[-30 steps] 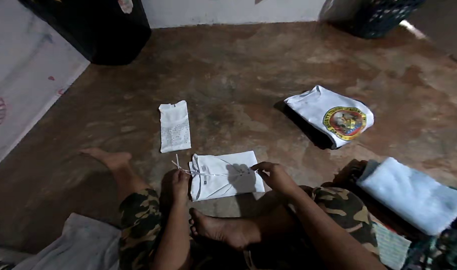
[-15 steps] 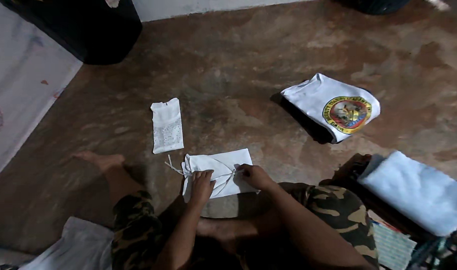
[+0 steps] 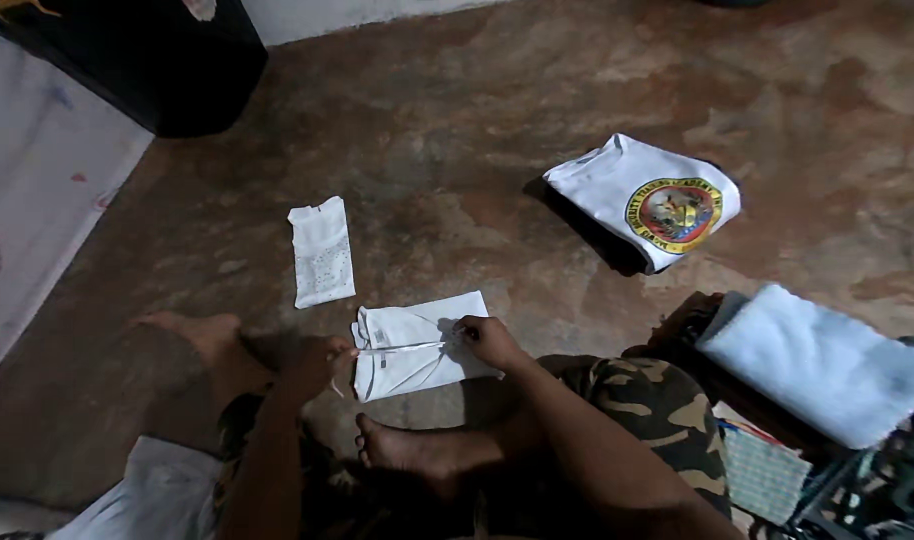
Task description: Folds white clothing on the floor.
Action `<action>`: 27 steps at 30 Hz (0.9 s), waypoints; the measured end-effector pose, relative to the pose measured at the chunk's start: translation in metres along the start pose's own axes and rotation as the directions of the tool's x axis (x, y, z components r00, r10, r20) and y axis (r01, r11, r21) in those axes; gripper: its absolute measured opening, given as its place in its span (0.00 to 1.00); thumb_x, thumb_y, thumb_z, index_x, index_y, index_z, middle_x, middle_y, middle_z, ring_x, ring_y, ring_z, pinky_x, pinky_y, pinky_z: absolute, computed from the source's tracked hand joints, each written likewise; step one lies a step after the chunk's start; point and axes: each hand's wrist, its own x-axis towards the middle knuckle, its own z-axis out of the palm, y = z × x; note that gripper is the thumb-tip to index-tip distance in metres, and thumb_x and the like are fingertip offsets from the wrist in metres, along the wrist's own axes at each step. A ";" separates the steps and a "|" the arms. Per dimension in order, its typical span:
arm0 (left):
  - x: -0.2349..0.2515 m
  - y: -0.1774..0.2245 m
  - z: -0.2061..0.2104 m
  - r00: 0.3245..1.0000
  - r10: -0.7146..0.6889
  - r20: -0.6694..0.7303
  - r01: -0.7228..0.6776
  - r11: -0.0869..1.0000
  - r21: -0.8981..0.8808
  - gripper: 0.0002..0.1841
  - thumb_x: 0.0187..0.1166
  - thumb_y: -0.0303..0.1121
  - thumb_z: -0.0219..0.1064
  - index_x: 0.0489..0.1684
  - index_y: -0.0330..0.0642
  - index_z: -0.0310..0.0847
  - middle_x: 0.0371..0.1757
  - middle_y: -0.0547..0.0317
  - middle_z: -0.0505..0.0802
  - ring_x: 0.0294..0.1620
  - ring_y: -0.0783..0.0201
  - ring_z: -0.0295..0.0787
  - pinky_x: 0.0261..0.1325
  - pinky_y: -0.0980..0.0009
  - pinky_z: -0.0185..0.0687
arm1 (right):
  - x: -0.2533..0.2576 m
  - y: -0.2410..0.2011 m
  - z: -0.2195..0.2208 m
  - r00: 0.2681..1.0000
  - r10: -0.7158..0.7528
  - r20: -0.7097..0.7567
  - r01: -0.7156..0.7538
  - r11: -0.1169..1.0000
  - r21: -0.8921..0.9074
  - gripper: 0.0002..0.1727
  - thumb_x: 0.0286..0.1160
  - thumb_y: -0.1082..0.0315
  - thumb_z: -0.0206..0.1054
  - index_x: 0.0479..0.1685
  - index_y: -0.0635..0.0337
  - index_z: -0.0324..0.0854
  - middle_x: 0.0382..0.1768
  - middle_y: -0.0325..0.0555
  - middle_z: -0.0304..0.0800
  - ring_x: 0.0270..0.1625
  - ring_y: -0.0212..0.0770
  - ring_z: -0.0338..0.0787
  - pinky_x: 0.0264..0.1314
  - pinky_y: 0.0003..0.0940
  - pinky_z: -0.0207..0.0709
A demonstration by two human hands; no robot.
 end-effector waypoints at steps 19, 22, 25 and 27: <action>0.076 0.079 0.151 0.886 -0.403 -0.230 -0.202 0.112 -0.973 0.16 0.94 0.29 0.48 0.68 0.26 0.72 0.56 0.47 0.88 0.51 0.64 0.87 0.58 0.68 0.82 | 0.001 -0.008 0.013 0.988 0.024 0.151 0.028 0.941 -0.336 0.20 0.76 0.68 0.66 0.67 0.57 0.84 0.72 0.62 0.77 0.70 0.63 0.81 0.65 0.60 0.79; 0.073 0.072 0.165 0.891 -0.252 -0.379 -0.211 0.509 -0.834 0.18 0.91 0.26 0.49 0.68 0.25 0.79 0.66 0.42 0.87 0.65 0.62 0.82 0.70 0.66 0.75 | 0.002 -0.007 0.012 0.993 0.023 0.119 0.009 0.966 -0.257 0.17 0.74 0.69 0.67 0.62 0.59 0.85 0.69 0.62 0.78 0.65 0.62 0.85 0.63 0.59 0.80; 0.072 0.073 0.163 0.919 -0.130 -0.371 -0.156 0.746 -0.648 0.20 0.92 0.28 0.50 0.75 0.27 0.76 0.75 0.36 0.83 0.78 0.50 0.78 0.83 0.58 0.68 | 0.000 -0.009 0.008 0.994 0.022 0.107 -0.001 0.980 -0.197 0.17 0.74 0.71 0.67 0.61 0.61 0.85 0.68 0.62 0.79 0.62 0.60 0.86 0.62 0.58 0.81; 0.071 0.076 0.156 0.963 -0.095 -0.252 -0.045 0.866 -0.498 0.21 0.92 0.30 0.52 0.77 0.28 0.73 0.74 0.33 0.83 0.76 0.45 0.80 0.81 0.54 0.70 | 0.000 -0.009 0.006 0.995 0.014 0.096 0.002 0.987 -0.160 0.16 0.73 0.72 0.67 0.60 0.62 0.85 0.66 0.61 0.79 0.61 0.58 0.87 0.62 0.56 0.82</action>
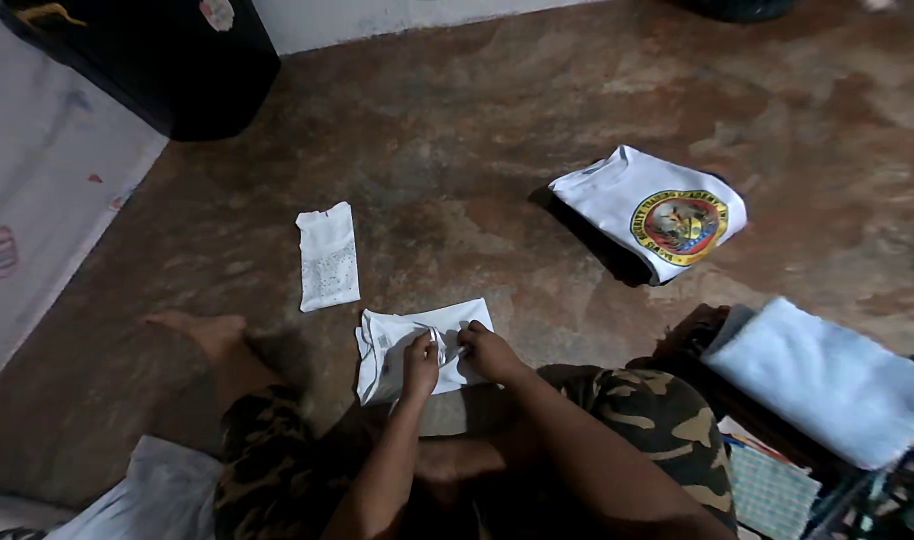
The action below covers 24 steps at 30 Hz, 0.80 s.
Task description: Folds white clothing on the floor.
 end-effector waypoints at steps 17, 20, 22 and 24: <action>0.011 0.000 -0.021 0.954 -0.183 0.240 0.102 0.944 0.314 0.22 0.91 0.43 0.56 0.67 0.33 0.79 0.59 0.39 0.90 0.59 0.48 0.90 0.68 0.49 0.82 | 0.002 -0.001 0.000 0.995 -0.067 -0.079 0.076 0.991 0.111 0.18 0.70 0.75 0.68 0.60 0.61 0.84 0.59 0.57 0.84 0.58 0.54 0.87 0.62 0.53 0.81; -0.012 -0.006 -0.013 0.962 -0.141 0.235 0.033 0.911 0.412 0.24 0.91 0.47 0.56 0.67 0.33 0.79 0.60 0.40 0.89 0.62 0.47 0.88 0.70 0.48 0.80 | 0.006 0.007 0.011 0.988 -0.155 0.016 0.156 0.987 -0.027 0.17 0.79 0.66 0.65 0.63 0.57 0.88 0.67 0.56 0.84 0.71 0.56 0.82 0.74 0.54 0.75; -0.025 -0.015 -0.006 0.953 -0.121 0.279 -0.025 0.883 0.469 0.23 0.90 0.45 0.57 0.70 0.34 0.79 0.68 0.40 0.85 0.71 0.47 0.83 0.77 0.50 0.76 | 0.007 0.011 0.019 0.979 -0.188 0.078 0.196 0.972 -0.126 0.18 0.83 0.63 0.62 0.64 0.56 0.89 0.72 0.57 0.82 0.76 0.60 0.78 0.78 0.56 0.71; -0.032 -0.021 -0.007 0.963 -0.096 0.251 -0.046 0.861 0.506 0.23 0.90 0.45 0.58 0.72 0.35 0.78 0.74 0.40 0.82 0.76 0.46 0.79 0.80 0.51 0.73 | 0.006 0.009 0.019 0.979 -0.187 0.076 0.196 0.971 -0.134 0.18 0.84 0.63 0.61 0.66 0.55 0.88 0.73 0.55 0.81 0.76 0.59 0.78 0.78 0.56 0.71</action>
